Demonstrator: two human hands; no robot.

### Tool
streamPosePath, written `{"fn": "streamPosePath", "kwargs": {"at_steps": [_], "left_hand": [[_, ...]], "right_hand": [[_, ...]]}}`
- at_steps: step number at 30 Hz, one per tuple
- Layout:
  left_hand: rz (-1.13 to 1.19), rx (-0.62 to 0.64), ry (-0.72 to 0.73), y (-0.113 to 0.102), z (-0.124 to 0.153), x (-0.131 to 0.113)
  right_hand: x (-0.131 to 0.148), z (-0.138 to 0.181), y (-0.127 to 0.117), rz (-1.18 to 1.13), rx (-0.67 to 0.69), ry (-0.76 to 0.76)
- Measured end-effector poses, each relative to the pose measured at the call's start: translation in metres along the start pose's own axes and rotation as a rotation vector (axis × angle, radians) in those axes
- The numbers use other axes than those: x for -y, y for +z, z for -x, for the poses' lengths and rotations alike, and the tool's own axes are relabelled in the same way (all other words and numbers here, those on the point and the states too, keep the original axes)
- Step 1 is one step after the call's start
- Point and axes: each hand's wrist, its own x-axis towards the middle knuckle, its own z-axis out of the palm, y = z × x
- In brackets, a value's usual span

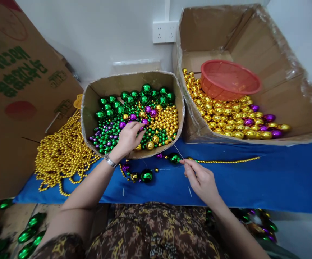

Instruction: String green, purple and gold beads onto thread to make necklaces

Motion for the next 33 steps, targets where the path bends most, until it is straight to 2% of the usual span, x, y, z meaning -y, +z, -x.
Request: {"fn": "streamPosePath", "kwargs": {"at_steps": [3, 6, 8, 10, 13, 16, 21, 28, 33], "left_hand": [[-0.205, 0.073, -0.047, 0.007, -0.011, 0.007], [-0.135, 0.116, -0.108, 0.012, -0.016, 0.011], [0.154, 0.047, -0.18, 0.011, -0.014, 0.008], [0.637, 0.002, -0.294, 0.008, -0.009, 0.001], [1.34, 0.022, -0.5, 0.001, 0.001, -0.016], [1.637, 0.021, -0.648, -0.002, 0.009, -0.03], [1.705, 0.021, -0.739, -0.001, 0.015, -0.036], [1.65, 0.057, -0.728, -0.001, 0.016, -0.04], [1.694, 0.029, -0.755, -0.002, 0.018, -0.042]], "right_hand": [[-0.001, 0.0, 0.003, 0.011, -0.001, 0.01], [-0.001, 0.002, 0.007, 0.014, -0.006, 0.006], [0.001, 0.002, 0.011, 0.002, 0.0, -0.009], [0.003, 0.002, 0.014, -0.004, 0.013, -0.028], [0.006, 0.001, 0.019, 0.016, 0.019, -0.066], [0.008, -0.002, 0.022, 0.053, 0.013, -0.096], [0.01, -0.003, 0.022, 0.084, 0.033, -0.102], [0.007, -0.001, 0.022, 0.105, 0.045, -0.076], [0.006, -0.001, 0.023, 0.117, 0.06, -0.072]]}}
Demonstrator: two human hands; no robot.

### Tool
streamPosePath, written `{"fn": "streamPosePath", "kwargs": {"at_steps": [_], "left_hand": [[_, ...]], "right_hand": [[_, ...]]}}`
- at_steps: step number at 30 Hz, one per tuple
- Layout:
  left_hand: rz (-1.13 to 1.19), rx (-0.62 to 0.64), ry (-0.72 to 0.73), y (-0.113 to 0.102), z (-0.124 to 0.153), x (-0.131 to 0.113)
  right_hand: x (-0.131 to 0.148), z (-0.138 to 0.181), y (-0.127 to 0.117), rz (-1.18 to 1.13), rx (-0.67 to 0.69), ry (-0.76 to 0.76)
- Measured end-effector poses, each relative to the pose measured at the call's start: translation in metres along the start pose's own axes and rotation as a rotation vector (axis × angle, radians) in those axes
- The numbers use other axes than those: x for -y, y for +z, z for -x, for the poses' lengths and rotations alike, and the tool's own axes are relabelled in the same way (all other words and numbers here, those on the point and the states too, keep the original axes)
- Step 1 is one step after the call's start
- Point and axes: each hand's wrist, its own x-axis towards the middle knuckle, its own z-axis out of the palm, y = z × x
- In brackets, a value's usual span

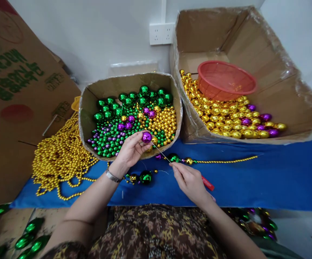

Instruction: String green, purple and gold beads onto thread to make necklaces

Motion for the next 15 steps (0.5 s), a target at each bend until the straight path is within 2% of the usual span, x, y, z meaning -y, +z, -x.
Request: {"fn": "streamPosePath", "kwargs": {"at_steps": [15], "left_hand": [[0.04, -0.035, -0.041, -0.0041, -0.0024, 0.0067]], "right_hand": [[-0.0009, 0.0003, -0.0002, 0.004, 0.002, -0.005]]}}
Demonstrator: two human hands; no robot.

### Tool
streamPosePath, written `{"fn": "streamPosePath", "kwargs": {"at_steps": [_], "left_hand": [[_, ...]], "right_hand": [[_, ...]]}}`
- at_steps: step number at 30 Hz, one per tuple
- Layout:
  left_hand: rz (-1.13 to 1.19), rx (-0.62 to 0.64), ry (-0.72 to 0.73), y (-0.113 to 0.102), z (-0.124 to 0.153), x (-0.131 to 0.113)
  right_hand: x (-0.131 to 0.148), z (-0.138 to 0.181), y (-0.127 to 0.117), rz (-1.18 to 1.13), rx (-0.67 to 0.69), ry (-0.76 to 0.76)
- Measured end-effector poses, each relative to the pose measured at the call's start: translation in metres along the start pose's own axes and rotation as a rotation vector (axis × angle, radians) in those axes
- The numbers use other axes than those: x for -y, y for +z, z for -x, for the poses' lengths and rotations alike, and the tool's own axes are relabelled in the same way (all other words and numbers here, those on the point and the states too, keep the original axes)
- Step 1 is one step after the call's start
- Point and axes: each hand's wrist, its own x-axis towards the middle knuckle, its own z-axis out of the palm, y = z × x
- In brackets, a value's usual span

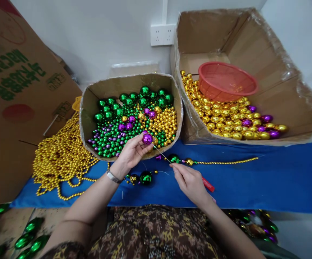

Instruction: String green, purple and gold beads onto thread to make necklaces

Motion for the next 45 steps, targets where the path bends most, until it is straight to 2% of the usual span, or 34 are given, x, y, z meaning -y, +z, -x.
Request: {"fn": "streamPosePath", "kwargs": {"at_steps": [4, 10, 18, 21, 23, 25, 30, 32, 36, 39, 42, 45], "left_hand": [[-0.066, 0.014, 0.035, 0.001, 0.002, 0.002], [-0.176, 0.096, 0.171, 0.01, 0.014, 0.008], [-0.177, 0.143, 0.082, 0.009, 0.02, 0.02], [-0.269, 0.225, 0.08, 0.011, 0.024, 0.025], [-0.383, 0.292, 0.109, 0.01, 0.026, 0.021], [-0.564, 0.274, 0.213, 0.004, 0.024, 0.011], [-1.286, -0.056, 0.63, -0.032, 0.0, -0.03], [-1.585, -0.087, 0.701, -0.045, -0.013, -0.042], [-2.022, -0.022, 0.607, -0.052, -0.035, -0.045], [-2.187, -0.005, 0.52, -0.047, -0.044, -0.039], [-2.209, -0.034, 0.506, -0.044, -0.048, -0.035], [-2.053, -0.072, 0.532, -0.042, -0.047, -0.034]], "right_hand": [[0.0, 0.0, 0.0, 0.011, 0.004, 0.007], [0.002, -0.003, 0.001, 0.024, -0.004, -0.011], [0.002, -0.005, 0.002, -0.008, 0.007, -0.025], [0.002, -0.007, 0.002, -0.016, 0.016, -0.029], [0.001, -0.007, 0.001, -0.035, 0.004, -0.014], [-0.003, -0.005, -0.001, -0.02, -0.038, 0.002], [-0.015, 0.002, 0.0, 0.04, -0.096, -0.023], [-0.016, 0.002, 0.002, 0.052, -0.101, -0.041], [-0.012, -0.001, 0.004, 0.057, -0.087, -0.053], [-0.009, -0.003, 0.005, 0.062, -0.067, -0.055], [-0.008, -0.001, 0.005, 0.068, -0.064, -0.054], [-0.007, 0.0, 0.005, 0.066, -0.05, -0.041]]}}
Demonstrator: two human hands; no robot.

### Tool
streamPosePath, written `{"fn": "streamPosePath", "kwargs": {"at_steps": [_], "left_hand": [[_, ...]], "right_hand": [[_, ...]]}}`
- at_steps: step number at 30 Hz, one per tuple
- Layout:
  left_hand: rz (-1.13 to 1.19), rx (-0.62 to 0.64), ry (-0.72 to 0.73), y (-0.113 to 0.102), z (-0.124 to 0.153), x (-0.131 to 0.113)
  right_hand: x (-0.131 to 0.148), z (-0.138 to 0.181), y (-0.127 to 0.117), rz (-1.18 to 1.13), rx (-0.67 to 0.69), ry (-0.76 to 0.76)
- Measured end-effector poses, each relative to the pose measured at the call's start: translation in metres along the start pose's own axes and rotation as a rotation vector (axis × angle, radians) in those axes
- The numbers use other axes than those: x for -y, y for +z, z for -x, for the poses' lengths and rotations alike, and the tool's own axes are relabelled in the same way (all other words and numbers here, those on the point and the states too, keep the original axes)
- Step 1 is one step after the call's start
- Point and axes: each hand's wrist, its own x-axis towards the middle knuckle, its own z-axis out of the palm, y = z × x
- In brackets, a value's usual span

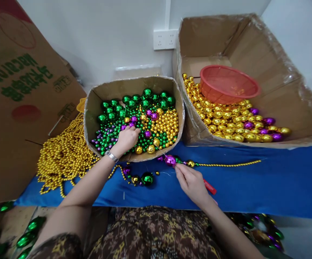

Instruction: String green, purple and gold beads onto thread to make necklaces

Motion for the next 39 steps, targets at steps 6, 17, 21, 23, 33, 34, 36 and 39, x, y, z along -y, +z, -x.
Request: {"fn": "streamPosePath", "kwargs": {"at_steps": [6, 17, 21, 23, 33, 34, 36, 39], "left_hand": [[1.202, -0.095, -0.242, -0.009, 0.019, -0.019], [1.968, 0.111, -0.476, -0.016, 0.041, -0.052], [1.993, 0.119, -0.511, -0.019, 0.041, -0.057], [2.0, 0.12, -0.518, -0.02, 0.041, -0.058], [1.625, 0.095, -0.236, -0.01, 0.054, -0.068], [1.556, 0.057, -0.219, -0.01, 0.052, -0.063], [1.366, -0.077, -0.194, -0.012, 0.045, -0.05], [0.909, -0.285, -0.122, -0.016, 0.029, -0.025]], "right_hand": [[0.004, -0.003, -0.001, -0.029, 0.033, 0.013], [0.005, -0.003, 0.002, -0.029, 0.038, 0.014], [0.004, -0.002, 0.002, -0.024, 0.042, 0.016], [0.003, -0.001, 0.002, -0.022, 0.038, 0.012], [0.003, -0.004, 0.004, -0.019, -0.016, -0.006], [0.003, -0.004, 0.003, -0.023, -0.028, -0.001], [0.001, -0.005, 0.0, -0.022, -0.048, 0.004], [-0.001, -0.005, -0.002, -0.021, -0.043, 0.012]]}}
